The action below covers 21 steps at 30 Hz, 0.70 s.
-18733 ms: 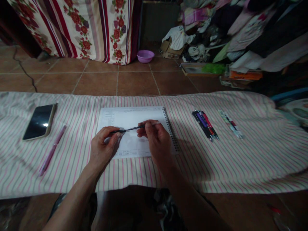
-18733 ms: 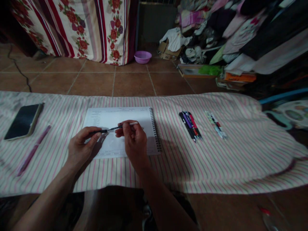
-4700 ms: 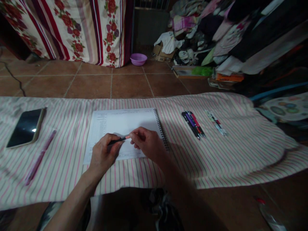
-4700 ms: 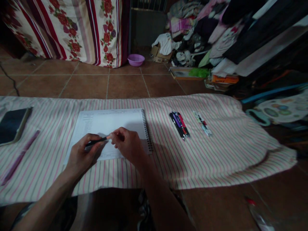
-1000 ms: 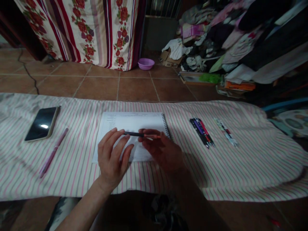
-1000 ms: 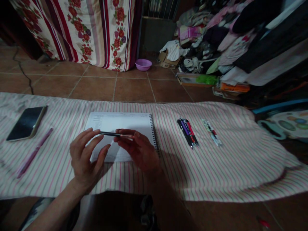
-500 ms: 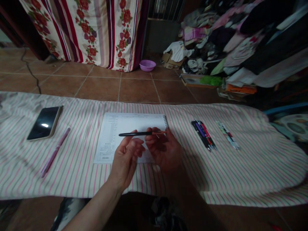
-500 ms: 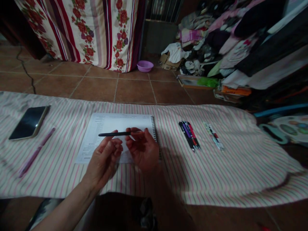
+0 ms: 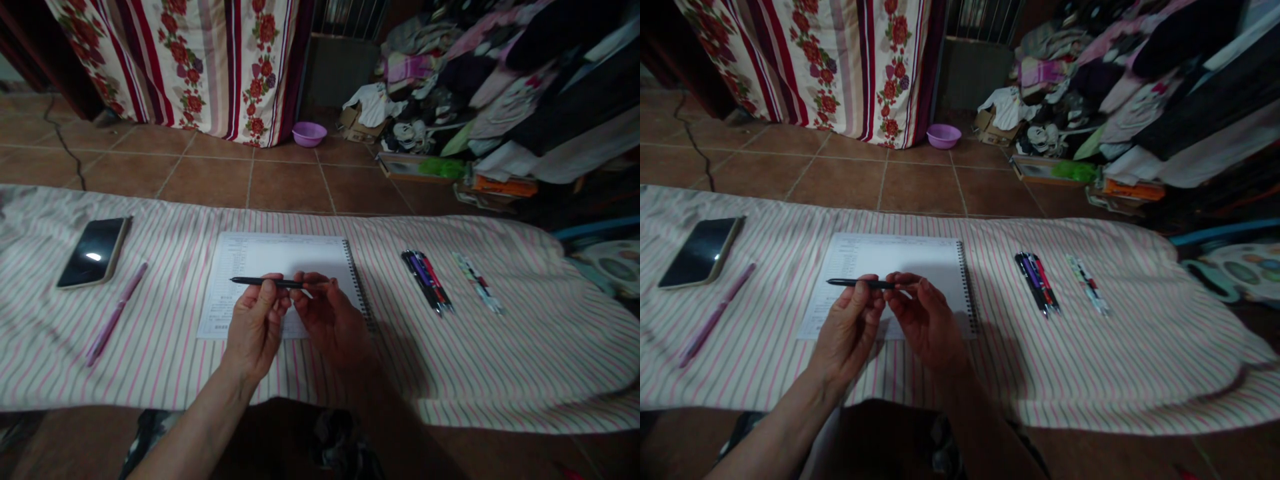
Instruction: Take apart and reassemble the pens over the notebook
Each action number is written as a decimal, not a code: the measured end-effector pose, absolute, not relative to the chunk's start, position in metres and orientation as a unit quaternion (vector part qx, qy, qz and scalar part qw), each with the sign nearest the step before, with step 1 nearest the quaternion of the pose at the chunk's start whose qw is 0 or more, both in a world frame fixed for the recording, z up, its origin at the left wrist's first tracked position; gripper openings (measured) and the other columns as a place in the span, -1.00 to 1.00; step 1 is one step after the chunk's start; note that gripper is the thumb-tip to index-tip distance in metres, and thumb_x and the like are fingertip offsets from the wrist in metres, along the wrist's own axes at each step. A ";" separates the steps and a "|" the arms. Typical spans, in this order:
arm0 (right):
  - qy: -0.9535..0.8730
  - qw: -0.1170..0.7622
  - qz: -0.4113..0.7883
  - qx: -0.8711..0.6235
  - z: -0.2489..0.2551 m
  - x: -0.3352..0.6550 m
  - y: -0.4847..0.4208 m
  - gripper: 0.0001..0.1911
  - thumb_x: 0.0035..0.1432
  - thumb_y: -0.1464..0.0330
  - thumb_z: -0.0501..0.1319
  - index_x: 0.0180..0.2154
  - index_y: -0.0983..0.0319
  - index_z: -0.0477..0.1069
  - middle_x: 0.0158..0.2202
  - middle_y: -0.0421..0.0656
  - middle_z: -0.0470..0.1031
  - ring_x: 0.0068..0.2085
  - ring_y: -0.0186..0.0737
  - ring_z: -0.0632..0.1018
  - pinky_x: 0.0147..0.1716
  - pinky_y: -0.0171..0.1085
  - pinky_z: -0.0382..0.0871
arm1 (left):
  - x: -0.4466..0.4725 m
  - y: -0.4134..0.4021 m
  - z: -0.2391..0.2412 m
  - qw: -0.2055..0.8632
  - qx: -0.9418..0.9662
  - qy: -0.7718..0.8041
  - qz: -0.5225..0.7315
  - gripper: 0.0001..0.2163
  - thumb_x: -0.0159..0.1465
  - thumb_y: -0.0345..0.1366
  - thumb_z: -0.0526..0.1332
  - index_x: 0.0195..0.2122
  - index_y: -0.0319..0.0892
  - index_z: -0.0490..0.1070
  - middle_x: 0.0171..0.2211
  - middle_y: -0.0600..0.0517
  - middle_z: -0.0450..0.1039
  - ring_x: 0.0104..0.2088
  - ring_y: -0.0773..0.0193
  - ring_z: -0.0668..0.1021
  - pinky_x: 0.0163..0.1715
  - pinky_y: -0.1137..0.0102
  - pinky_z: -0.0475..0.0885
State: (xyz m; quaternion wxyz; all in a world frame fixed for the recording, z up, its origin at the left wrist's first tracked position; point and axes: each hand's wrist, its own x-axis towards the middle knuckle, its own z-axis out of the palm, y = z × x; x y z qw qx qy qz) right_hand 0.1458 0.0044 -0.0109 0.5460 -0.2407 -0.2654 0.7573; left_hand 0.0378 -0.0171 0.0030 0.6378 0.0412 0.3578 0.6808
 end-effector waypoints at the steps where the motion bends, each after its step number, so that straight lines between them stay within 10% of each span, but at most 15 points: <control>1: -0.269 0.543 0.758 -0.242 -0.011 0.146 0.004 -0.80 0.09 0.18 0.28 -0.38 0.17 0.57 -0.22 -0.17 0.57 -0.23 -0.33 0.57 -0.16 -0.34 0.46 | 0.037 -0.017 0.002 0.640 0.043 0.355 0.680 -0.89 0.06 -0.37 0.40 -0.42 -0.26 0.51 -0.57 0.08 0.51 -0.55 0.49 0.52 -0.48 0.62 0.45; 21: -0.390 0.516 0.649 -0.401 -0.013 0.135 0.001 -0.71 0.04 0.15 0.30 -0.24 0.18 0.55 -0.41 -0.20 0.52 -0.56 -0.45 0.36 -0.64 -0.44 0.25 | 0.048 -0.023 -0.017 0.674 0.098 0.356 0.640 -0.76 -0.09 -0.20 0.48 -0.48 -0.22 0.54 -0.49 0.06 0.48 -0.43 0.40 0.48 -0.40 0.52 0.41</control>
